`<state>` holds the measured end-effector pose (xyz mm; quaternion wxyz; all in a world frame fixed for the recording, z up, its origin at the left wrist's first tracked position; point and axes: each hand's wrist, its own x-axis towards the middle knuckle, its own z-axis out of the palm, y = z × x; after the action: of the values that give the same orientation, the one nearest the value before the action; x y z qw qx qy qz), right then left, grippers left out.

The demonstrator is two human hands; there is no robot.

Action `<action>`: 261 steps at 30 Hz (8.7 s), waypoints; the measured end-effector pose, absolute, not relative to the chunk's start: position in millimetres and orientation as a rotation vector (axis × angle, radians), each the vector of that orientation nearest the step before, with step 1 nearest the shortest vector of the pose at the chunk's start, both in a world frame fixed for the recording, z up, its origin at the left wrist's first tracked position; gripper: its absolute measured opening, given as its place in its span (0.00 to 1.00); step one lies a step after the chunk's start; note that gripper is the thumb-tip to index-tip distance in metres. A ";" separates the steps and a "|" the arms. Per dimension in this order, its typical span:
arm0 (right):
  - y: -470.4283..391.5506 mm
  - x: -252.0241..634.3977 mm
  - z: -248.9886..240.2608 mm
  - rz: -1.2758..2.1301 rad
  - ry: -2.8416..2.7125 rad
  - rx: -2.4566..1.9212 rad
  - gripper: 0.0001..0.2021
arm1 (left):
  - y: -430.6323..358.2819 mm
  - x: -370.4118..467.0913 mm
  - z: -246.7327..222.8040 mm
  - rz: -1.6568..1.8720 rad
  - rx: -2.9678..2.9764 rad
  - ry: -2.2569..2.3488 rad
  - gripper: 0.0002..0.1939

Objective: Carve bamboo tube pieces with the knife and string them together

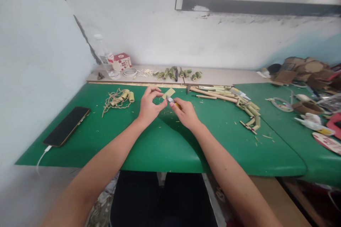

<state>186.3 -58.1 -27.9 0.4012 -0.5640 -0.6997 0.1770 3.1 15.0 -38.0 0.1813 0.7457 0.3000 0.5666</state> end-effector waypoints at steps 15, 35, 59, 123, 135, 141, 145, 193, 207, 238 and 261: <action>-51.4 199.6 -32.2 0.387 -1.558 -1.488 0.26 | 13.0 1.8 -36.1 1.628 2.129 0.836 0.06; -60.0 178.6 -29.7 0.453 -1.695 -1.442 0.20 | 8.0 3.9 -34.1 1.655 2.122 0.910 0.09; -53.2 194.7 -32.7 0.378 -1.470 -1.460 0.26 | 6.9 1.7 -34.1 1.646 2.164 0.977 0.08; -49.3 197.7 -33.3 0.397 -1.363 -1.555 0.27 | 6.7 1.2 -31.3 1.793 2.165 0.830 0.06; -57.4 186.1 -30.5 0.453 -1.450 -1.416 0.24 | 5.3 2.8 -32.7 1.600 2.194 0.845 0.09; -59.2 185.9 -28.0 0.426 -1.466 -1.408 0.22 | 3.3 3.5 -31.6 1.470 2.266 0.903 0.09; -59.8 185.1 -27.7 0.418 -1.472 -1.416 0.22 | 3.0 3.6 -30.4 1.489 2.261 0.893 0.09; -60.3 183.8 -24.3 0.507 -1.710 -1.483 0.17 | 9.1 6.8 -36.0 1.182 2.273 1.123 0.04; -61.3 183.4 -22.8 0.498 -1.743 -1.495 0.18 | 6.8 7.5 -33.8 1.135 2.238 1.118 0.11; -48.0 214.1 -28.4 0.232 -1.272 -1.682 0.22 | 7.9 1.2 -33.0 1.418 2.325 1.104 0.12; -62.6 175.1 -24.1 0.461 -1.607 -1.488 0.20 | 10.5 2.6 -40.7 1.477 2.330 1.081 0.13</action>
<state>175.1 -62.6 -24.1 0.4365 -0.5983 -0.6460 0.1851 2.6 10.5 -40.7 0.0894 0.7833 0.3633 0.4964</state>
